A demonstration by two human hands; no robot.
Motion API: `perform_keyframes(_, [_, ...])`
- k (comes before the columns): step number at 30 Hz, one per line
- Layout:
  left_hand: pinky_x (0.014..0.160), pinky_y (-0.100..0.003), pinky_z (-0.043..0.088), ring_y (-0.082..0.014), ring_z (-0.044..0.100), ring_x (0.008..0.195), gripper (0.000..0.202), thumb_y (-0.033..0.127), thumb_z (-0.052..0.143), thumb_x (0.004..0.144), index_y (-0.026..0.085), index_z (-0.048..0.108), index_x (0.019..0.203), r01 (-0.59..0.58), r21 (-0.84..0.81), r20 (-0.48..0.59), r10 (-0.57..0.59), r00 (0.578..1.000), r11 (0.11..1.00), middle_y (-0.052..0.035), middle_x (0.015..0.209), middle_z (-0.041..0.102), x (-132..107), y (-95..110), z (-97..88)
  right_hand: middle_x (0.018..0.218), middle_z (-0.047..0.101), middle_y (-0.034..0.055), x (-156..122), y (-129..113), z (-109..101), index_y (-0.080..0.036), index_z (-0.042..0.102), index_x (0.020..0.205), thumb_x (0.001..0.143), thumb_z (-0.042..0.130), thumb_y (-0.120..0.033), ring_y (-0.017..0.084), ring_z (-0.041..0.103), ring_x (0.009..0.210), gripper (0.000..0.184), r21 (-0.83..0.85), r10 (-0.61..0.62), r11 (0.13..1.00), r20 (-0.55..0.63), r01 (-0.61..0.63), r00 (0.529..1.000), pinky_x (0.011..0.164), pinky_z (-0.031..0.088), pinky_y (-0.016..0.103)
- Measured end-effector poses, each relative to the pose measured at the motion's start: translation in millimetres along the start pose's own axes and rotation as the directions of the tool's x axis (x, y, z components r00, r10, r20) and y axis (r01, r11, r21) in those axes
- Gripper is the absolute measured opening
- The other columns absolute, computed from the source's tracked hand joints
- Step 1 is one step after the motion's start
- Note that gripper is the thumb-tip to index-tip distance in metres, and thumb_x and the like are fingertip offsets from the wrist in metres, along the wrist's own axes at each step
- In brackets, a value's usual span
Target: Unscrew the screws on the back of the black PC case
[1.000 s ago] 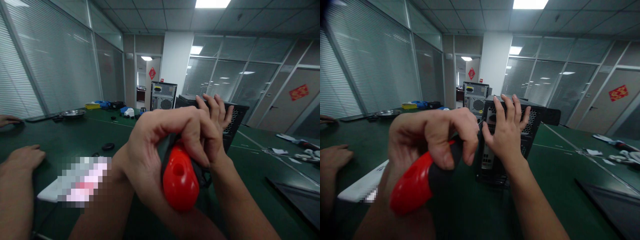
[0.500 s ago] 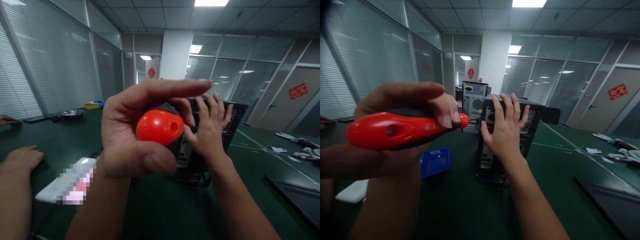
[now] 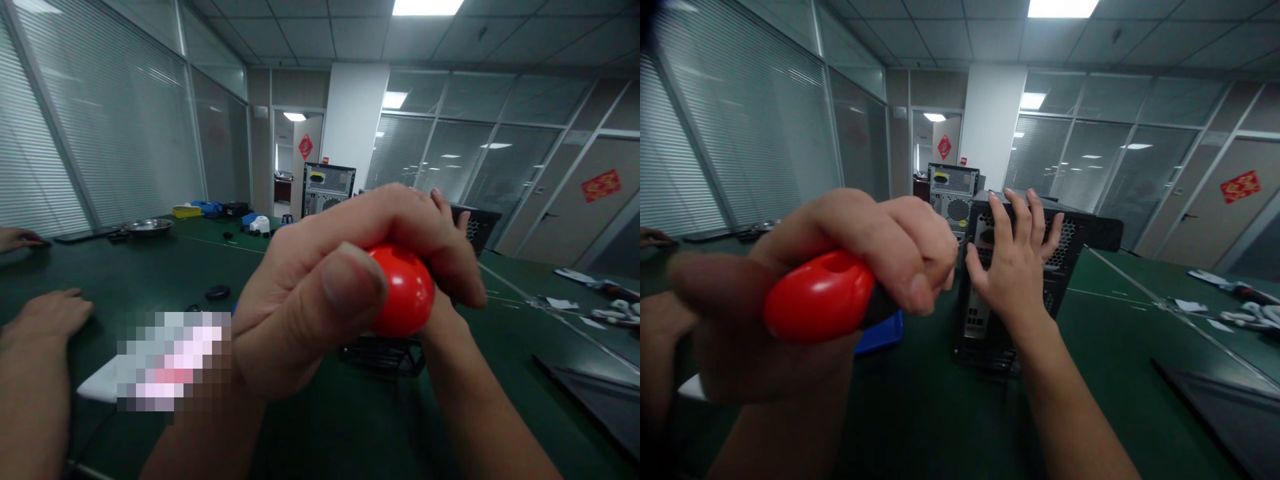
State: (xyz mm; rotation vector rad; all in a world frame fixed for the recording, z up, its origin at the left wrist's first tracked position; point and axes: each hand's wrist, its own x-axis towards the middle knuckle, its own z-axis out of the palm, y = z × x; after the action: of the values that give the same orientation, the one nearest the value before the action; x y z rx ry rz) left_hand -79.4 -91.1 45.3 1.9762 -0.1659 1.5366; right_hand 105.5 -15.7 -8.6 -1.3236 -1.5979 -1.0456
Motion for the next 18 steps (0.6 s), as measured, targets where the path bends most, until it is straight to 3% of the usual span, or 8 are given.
perform_keyframes(3, [0.075,-0.039,0.057,-0.0155,0.062,0.072,0.062,0.079,0.047,0.091,0.021,0.062,0.071,-0.007,0.001,0.042,0.007,0.999,1.0,0.0004,0.079,0.062,0,-9,-8.1,0.154,0.022,0.0028,0,4,5,-0.022,0.038,0.157,0.099,0.037,-0.049,0.022,0.013,0.153,0.064,0.053,-0.018,0.998,-0.056,0.021,0.998,0.128,0.011,0.059])
perform_keyframes(7, [0.065,-0.034,0.051,-0.0119,0.055,0.061,0.049,0.07,0.057,0.092,0.022,0.057,0.082,0.018,0.066,-0.041,-0.015,0.999,0.998,0.0038,0.072,0.057,-3,-12,-13.3,0.153,0.024,0.0045,0,9,14,-0.022,0.042,0.155,0.097,0.04,-0.05,0.022,0.015,0.152,0.065,0.059,-0.036,0.997,-0.122,0.043,0.992,0.128,0.008,0.056])
perform_keyframes(12, [0.072,-0.033,0.05,-0.0128,0.056,0.07,0.042,0.063,0.062,0.093,0.022,0.052,0.09,0.024,0.01,-0.18,-0.022,0.983,1.0,0.0039,0.079,0.056,2,-13,-12.2,0.154,0.022,0.0053,-1,12,17,-0.022,0.041,0.156,0.094,0.045,-0.052,0.024,0.015,0.152,0.069,0.062,-0.052,0.996,-0.134,0.061,0.99,0.127,0.006,0.056])
perform_keyframes(16, [0.069,-0.035,0.048,-0.0145,0.053,0.068,0.045,0.066,0.067,0.088,0.023,0.053,0.081,-0.075,0.03,-0.197,0.08,0.977,0.997,0.0021,0.077,0.05,7,-21,-16.3,0.154,0.021,0.0055,-1,11,17,-0.022,0.041,0.156,0.092,0.049,-0.051,0.024,0.015,0.152,0.07,0.045,-0.041,0.998,-0.12,0.046,0.992,0.128,0.006,0.054])
perform_keyframes(18, [0.071,-0.036,0.047,-0.0149,0.051,0.071,0.045,0.064,0.071,0.086,0.023,0.052,0.079,-0.071,0.048,-0.2,0.079,0.977,0.996,0.0016,0.08,0.048,7,-22,-18.2,0.154,0.021,0.0045,-1,10,17,-0.023,0.04,0.156,0.093,0.049,-0.051,0.023,0.015,0.152,0.07,0.039,-0.034,0.998,-0.119,0.039,0.992,0.128,0.006,0.054])
